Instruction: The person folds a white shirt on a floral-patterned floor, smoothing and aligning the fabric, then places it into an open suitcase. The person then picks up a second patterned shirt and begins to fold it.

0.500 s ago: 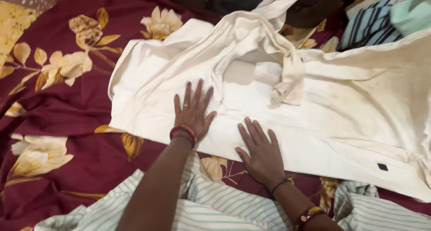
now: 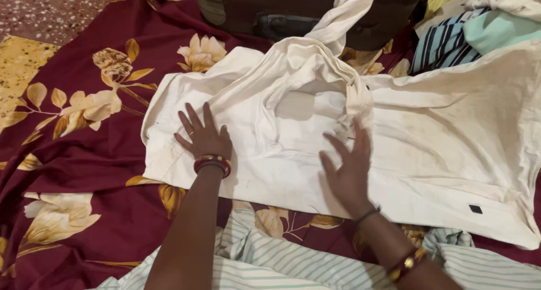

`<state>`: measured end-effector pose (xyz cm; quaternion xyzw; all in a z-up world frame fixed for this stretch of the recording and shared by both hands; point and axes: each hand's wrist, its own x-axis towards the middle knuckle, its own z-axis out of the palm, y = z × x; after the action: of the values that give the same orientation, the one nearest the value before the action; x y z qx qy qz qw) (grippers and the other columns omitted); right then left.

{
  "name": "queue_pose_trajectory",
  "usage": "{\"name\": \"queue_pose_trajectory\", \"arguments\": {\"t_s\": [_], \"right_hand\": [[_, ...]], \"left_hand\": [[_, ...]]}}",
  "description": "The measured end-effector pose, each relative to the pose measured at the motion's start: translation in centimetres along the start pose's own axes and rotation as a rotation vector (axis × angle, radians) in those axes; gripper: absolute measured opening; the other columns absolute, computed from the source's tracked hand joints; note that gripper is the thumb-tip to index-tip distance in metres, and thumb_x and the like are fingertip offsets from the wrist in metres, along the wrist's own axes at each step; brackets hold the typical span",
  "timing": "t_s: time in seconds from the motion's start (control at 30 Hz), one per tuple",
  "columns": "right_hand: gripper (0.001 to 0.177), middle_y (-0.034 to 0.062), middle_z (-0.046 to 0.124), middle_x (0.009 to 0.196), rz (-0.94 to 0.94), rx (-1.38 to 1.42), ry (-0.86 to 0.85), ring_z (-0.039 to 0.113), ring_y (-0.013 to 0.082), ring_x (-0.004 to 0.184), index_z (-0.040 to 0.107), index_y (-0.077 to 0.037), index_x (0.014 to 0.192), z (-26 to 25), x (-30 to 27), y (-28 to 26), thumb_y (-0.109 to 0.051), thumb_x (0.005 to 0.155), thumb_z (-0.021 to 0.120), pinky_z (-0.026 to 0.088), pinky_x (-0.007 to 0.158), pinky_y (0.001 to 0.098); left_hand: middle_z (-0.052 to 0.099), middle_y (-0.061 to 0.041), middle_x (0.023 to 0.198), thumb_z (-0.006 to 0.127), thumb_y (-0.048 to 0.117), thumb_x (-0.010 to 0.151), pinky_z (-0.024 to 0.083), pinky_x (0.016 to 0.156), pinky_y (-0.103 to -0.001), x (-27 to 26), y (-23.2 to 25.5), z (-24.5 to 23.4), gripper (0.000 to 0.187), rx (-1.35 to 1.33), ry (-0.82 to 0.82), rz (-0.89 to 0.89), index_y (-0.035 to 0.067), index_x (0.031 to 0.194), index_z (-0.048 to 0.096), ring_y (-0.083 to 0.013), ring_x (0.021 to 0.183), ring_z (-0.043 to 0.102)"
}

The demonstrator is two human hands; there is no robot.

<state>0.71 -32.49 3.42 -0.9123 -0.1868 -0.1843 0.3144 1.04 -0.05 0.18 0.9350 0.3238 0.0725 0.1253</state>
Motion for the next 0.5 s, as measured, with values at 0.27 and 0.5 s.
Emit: {"name": "queue_pose_trajectory", "arguments": {"t_s": [0.27,0.5], "right_hand": [[0.07,0.0339,0.057,0.141,0.443,0.414,-0.313,0.066,0.0373,0.115,0.058,-0.016,0.142,-0.2,9.7,8.0,-0.019,0.076,0.084,0.054,0.098,0.0439],[0.088,0.0195,0.047,0.158,0.328,0.204,-0.029,0.049,0.0316,0.142,0.037,-0.005,0.162,-6.1,11.9,10.4,-0.017,0.088,0.083,0.044,0.111,0.0395]], "left_hand": [[0.044,-0.005,0.153,0.065,0.027,0.093,0.047,0.099,-0.06,1.6,0.5,-1.7,0.075,-0.082,-0.155,-0.077,0.03,0.16,0.03,-0.035,0.138,0.043],[0.07,-0.016,0.111,0.07,0.019,0.091,0.055,0.089,-0.047,2.4,-0.4,-3.7,0.021,-0.328,0.082,-0.072,0.014,0.111,0.076,-0.0353,0.099,0.068]]}}
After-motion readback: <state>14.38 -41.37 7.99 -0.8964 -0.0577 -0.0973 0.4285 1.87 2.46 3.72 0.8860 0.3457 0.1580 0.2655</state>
